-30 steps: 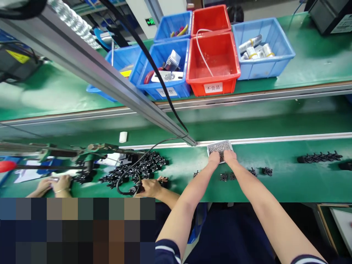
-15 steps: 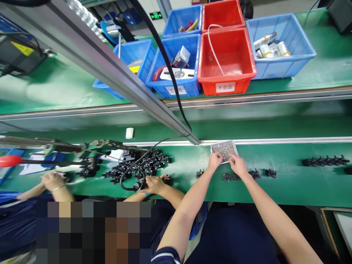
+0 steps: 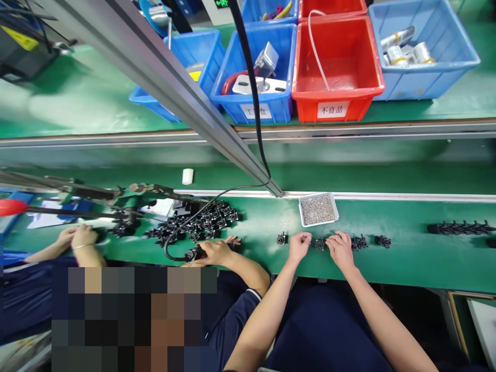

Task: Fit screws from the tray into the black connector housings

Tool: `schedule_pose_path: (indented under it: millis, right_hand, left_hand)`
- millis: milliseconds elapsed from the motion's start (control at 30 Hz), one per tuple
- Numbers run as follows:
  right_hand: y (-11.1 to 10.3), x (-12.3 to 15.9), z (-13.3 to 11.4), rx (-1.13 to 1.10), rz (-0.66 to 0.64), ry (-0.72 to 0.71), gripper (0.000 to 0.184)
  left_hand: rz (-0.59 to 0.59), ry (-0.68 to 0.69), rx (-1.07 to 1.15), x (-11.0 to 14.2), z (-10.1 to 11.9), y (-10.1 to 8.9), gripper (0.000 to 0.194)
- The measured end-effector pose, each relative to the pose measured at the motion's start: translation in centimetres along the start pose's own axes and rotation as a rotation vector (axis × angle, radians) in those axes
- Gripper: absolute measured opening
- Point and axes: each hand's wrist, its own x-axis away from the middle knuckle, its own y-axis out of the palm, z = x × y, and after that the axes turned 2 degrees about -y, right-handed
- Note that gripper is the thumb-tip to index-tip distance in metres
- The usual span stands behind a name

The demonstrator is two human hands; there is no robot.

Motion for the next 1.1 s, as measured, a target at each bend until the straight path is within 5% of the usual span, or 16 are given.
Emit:
schedule_pose_path:
  millis: [167,333,900,1100]
  right_hand:
    - [0.2,-0.3,-0.4,0.040,-0.024,0.014,0.028]
    - [0.2,-0.4,-0.8,0.066,-0.060,-0.022,0.028]
    - [-0.7,1.8,-3.2,0.114,-0.086,-0.037,0.031]
    - [-0.5,2.2,-3.4,0.118,-0.162,0.003,0.030]
  left_hand:
    - [0.045,0.016,-0.098,3.1,-1.8,0.7,0.024]
    - [0.038,0.026,-0.109,3.9,-1.3,1.4,0.042]
    - [-0.003,0.030,-0.286,3.7,-0.1,1.7,0.049]
    - [0.030,-0.080,-0.141,2.1,-2.1,1.1,0.047]
